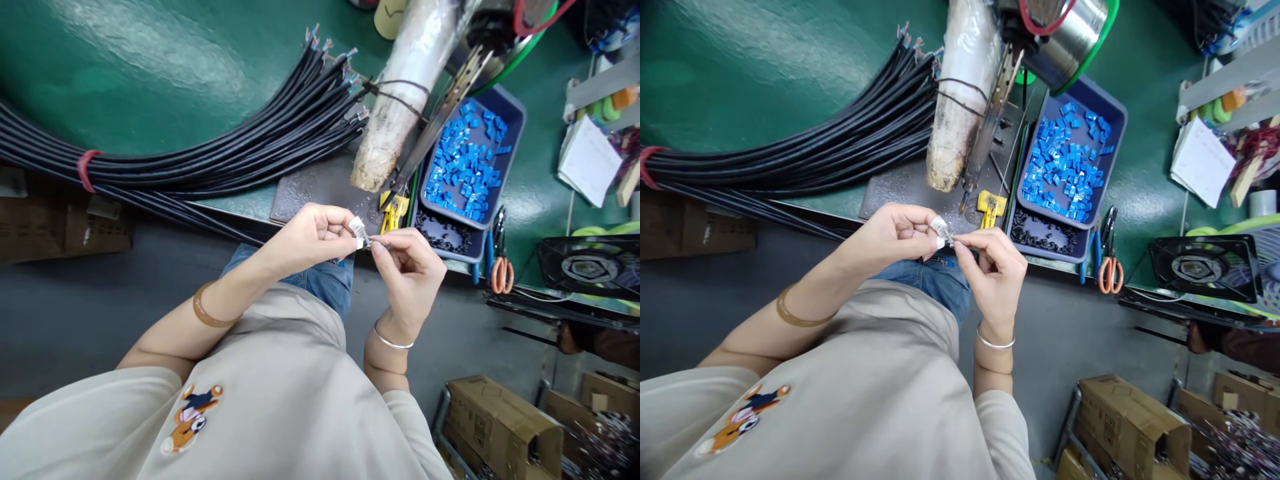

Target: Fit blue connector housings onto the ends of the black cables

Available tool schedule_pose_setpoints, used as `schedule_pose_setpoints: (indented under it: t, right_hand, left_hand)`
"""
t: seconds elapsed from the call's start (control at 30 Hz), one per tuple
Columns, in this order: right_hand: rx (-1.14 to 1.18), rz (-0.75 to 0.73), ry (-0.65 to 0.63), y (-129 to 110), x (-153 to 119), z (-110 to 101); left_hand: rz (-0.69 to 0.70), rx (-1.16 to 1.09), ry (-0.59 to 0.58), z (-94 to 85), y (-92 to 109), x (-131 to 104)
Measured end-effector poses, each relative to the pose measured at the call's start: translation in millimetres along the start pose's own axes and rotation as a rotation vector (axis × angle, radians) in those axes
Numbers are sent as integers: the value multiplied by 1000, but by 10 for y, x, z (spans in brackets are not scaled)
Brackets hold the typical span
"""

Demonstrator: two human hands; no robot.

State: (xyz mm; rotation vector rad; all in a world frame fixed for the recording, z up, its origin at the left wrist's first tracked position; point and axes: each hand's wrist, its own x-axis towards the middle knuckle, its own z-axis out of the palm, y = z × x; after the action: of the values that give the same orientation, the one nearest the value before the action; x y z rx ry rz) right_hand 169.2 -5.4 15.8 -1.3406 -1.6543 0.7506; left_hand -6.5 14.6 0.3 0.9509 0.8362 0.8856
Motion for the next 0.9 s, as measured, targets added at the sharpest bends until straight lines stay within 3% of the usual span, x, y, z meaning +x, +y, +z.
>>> schedule_pose_setpoints:
  t: [0.2,0.37,0.43,0.57,0.67,0.73,0.8,0.9]
  right_hand:
    - [-1,-22,-64,6,4,10]
    - [-160,-166,-16,-79,-44,-36]
    - [-250,-149,87,-110,-72,-148]
    - [-552,-16,364,13,-15,-509]
    - [-789,37,233,249,144,-751]
    - [-819,71,127,384,263,-844]
    - [-810,102,37,448,368,-886]
    - [-833,132,-96,409,490,-889]
  left_hand:
    - [1,-42,-27,9,-12,14]
    - [-23,-6,-99,-15,-9,0]
    - [-35,20,-210,-65,-14,20]
    - [-28,202,-597,-168,14,98]
    - [158,519,-796,-119,111,67]
    - [345,871,-739,-10,189,-35]
    - [510,1214,-585,118,246,-166]
    - [540,1455,-418,254,237,-293]
